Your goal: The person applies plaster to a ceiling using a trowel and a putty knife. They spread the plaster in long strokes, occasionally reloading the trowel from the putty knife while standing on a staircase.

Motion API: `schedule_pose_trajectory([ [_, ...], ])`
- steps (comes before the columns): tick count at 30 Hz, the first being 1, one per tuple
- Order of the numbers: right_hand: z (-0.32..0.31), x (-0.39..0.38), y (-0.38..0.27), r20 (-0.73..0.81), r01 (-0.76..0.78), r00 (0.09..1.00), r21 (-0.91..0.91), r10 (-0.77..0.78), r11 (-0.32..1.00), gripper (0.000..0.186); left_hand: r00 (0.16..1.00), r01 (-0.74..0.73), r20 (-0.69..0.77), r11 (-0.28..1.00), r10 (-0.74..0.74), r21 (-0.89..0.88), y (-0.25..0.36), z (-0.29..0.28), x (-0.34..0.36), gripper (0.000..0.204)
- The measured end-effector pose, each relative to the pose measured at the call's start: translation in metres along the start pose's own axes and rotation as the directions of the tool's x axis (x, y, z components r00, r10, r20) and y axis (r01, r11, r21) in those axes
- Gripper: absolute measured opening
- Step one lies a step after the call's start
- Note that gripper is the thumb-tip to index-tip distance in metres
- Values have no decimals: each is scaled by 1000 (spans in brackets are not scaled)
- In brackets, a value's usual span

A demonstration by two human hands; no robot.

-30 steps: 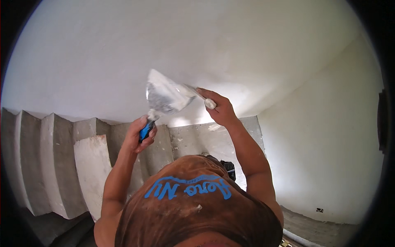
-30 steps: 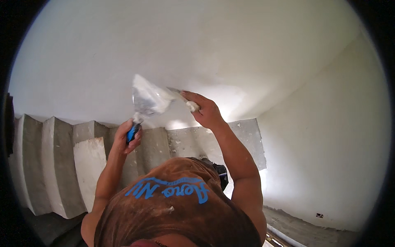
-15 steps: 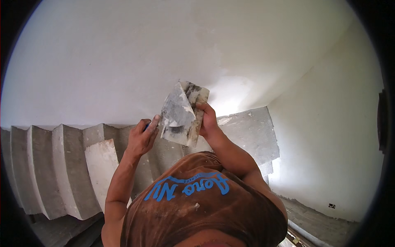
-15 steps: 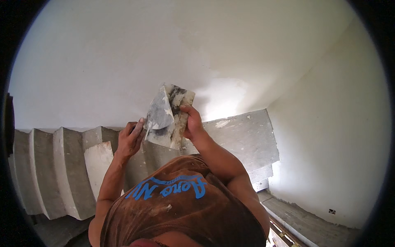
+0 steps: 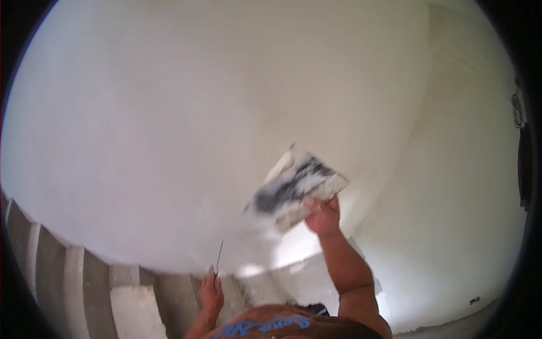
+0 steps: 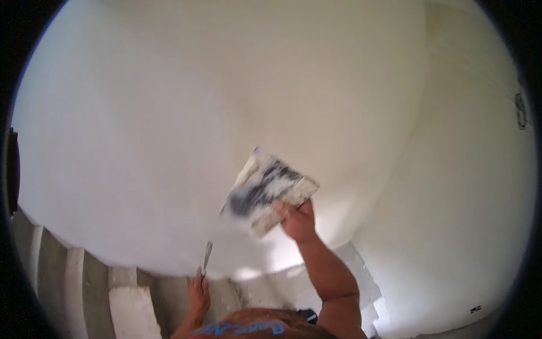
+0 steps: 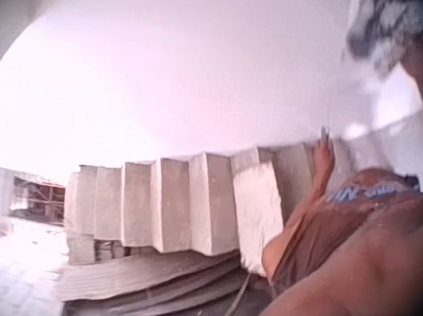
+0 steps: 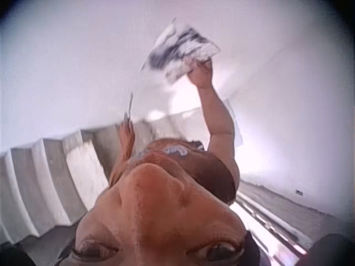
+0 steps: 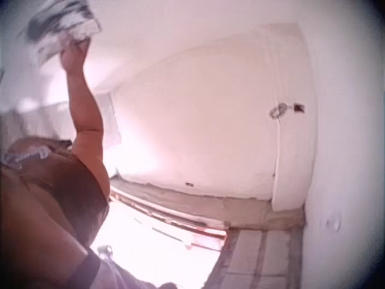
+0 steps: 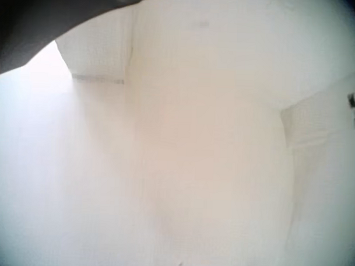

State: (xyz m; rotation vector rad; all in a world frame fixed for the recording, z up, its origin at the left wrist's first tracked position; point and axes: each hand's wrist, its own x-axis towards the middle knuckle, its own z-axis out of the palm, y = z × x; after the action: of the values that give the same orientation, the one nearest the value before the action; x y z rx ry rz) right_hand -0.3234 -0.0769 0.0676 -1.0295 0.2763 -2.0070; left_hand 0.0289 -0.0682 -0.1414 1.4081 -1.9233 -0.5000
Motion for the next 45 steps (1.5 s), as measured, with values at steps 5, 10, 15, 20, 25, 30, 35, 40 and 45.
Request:
schedule_pose_trajectory([
  [5, 88, 151, -107, 735, 685, 567, -671, -371, -283, 60, 996, 86, -25, 990, -89, -110, 12, -3, -3, 47],
  [10, 186, 266, -118, 844, 610, 434, -534, -316, -585, 53, 999, 33, 18, 997, -32, -71, -5, -4, 7, 46],
  [15, 257, 326, -106, 903, 480, 372, -386, -215, -788, 42, 993, 67, 104, 994, -58, -86, -25, 7, 9, 49],
  [20, 309, 315, -112, 718, 368, 675, -529, -172, -765, 42, 1000, -16, 19, 995, 18, -103, -39, 19, 8, 47],
  [25, 242, 302, -81, 769, 407, 613, -504, -181, -762, 48, 1000, 12, 12, 988, -10, -151, -24, 10, 14, 45],
  [30, 159, 217, -23, 848, 558, 524, -411, -77, -721, 44, 998, 18, 66, 983, -6, -180, -31, 8, 24, 45],
  [35, 245, 253, -88, 845, 509, 501, -464, -188, -725, 46, 995, -37, 80, 984, 52, -174, -18, -8, 18, 41],
  [40, 356, 324, -134, 807, 351, 533, -485, -255, -801, 39, 994, -106, -42, 975, 100, -197, -16, 2, 15, 37],
  [45, 349, 318, -96, 635, 270, 742, -578, -217, -770, 40, 998, 45, -22, 978, -51, -204, -27, 18, 12, 45],
])
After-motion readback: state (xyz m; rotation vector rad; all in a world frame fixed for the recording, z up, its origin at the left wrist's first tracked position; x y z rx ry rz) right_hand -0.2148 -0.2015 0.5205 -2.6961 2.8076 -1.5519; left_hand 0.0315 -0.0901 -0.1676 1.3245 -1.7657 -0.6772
